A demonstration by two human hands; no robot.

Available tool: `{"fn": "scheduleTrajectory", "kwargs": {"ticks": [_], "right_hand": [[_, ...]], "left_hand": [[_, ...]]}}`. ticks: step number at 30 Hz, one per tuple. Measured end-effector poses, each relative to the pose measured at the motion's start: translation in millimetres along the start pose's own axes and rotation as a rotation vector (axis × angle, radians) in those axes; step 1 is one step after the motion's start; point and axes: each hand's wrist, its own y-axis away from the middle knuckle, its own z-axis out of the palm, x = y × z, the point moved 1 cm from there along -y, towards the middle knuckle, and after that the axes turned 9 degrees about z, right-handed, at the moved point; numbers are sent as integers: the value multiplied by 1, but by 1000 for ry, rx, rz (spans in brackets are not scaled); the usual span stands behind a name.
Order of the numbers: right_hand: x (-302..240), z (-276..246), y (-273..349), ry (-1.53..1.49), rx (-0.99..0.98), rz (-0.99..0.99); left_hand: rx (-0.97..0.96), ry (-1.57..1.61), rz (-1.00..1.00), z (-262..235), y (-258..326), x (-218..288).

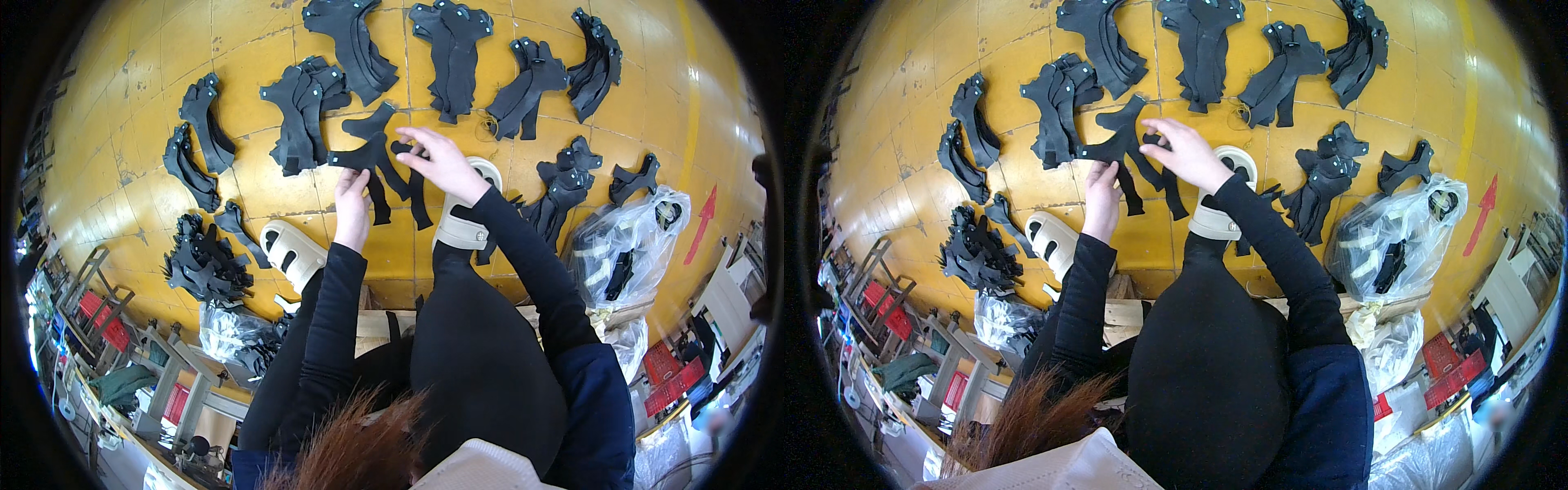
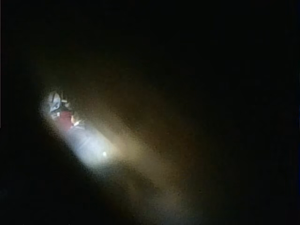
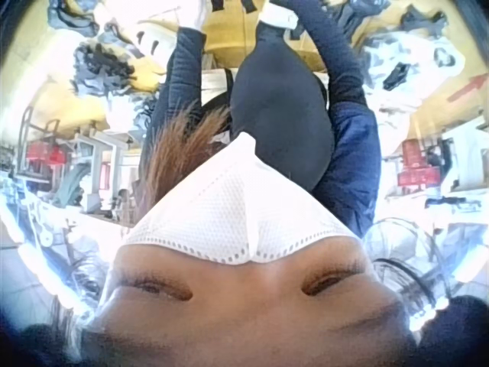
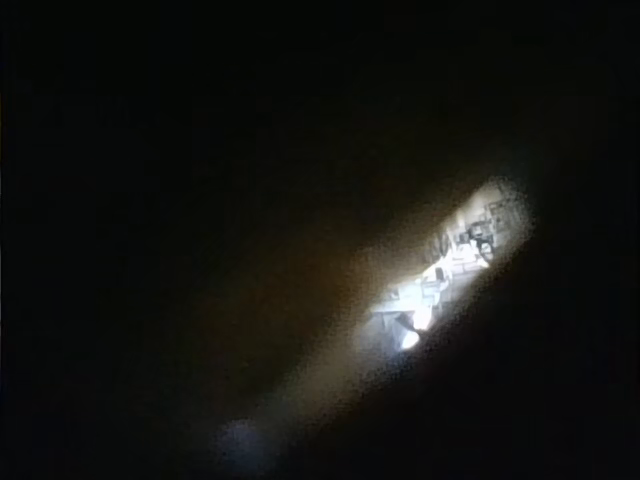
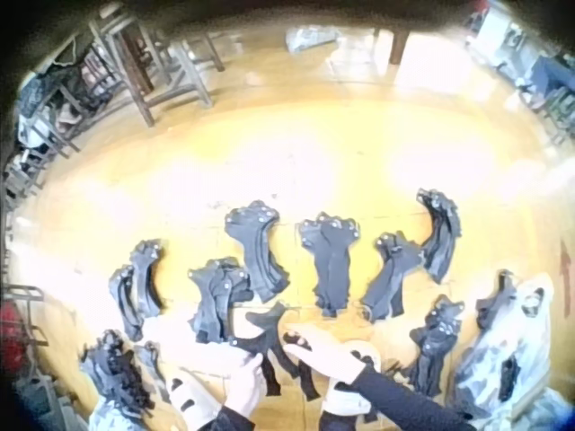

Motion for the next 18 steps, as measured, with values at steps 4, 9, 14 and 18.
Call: {"fn": "scheduleTrajectory", "kwargs": {"ticks": [4, 9, 14, 18], "right_hand": [[-2, 14, -2, -152, -48, 78], [14, 9, -3, -374, 150, 106], [18, -16, 2, -528, 331, 174], [18, -33, 3, -691, 408, 132]], "left_hand": [[-124, -51, -2, 20, 7, 0], [-230, -128, -82, 30, 14, 2], [-297, -233, -21, 34, 16, 1], [-371, -240, -19, 35, 16, -1]]}}
